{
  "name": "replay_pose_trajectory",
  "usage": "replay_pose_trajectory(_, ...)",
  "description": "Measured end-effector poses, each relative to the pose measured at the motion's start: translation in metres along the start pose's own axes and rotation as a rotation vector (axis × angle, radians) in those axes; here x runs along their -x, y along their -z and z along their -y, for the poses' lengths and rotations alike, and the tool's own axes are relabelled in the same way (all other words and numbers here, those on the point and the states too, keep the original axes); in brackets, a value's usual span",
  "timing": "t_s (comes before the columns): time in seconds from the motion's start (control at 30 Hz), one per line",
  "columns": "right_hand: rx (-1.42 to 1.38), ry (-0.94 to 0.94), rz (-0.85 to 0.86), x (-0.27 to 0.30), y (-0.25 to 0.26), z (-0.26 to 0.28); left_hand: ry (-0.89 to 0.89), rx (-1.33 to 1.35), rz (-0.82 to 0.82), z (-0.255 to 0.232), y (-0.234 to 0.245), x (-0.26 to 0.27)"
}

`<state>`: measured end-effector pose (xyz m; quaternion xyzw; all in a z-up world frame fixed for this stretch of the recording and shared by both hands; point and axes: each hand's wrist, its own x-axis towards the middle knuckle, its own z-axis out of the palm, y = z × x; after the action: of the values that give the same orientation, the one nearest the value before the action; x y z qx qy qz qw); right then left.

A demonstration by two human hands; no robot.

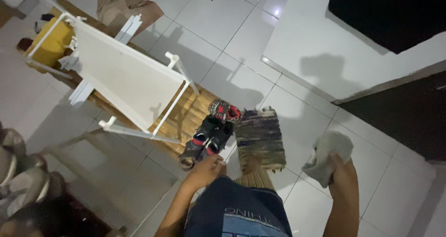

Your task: Assembling a multi-tier shoe rack by connecting plastic tubes and fabric shelves

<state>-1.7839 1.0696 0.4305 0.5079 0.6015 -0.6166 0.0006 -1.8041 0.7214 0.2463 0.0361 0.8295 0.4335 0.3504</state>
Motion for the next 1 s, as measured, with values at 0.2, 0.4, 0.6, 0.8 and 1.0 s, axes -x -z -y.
replay_pose_trajectory(0.2, 0.057, -0.171, -0.116, -0.053, 0.014, 0.042, -0.109, -0.004, 0.087, -0.045, -0.03, -0.075)
replay_pose_trajectory(0.4, 0.108, -0.047, -0.026, -0.157, 0.041, 0.101, -0.165, -0.122, -0.024, -0.107, -0.057, -0.138)
replay_pose_trajectory(0.6, 0.382, 0.073, 0.078, -0.219, 0.004, 0.162, -0.021, -0.017, -0.141, -0.12, -0.058, -0.13)
replay_pose_trajectory(0.8, 0.548, 0.264, 0.247, -0.243, -0.07, 0.164, 0.306, -0.01, -0.206, -0.038, -0.082, -0.082)
replay_pose_trajectory(1.0, 0.502, 0.144, 0.406, -0.188, -0.136, 0.169, 0.569, 0.025, -0.231, 0.018, -0.092, -0.036)
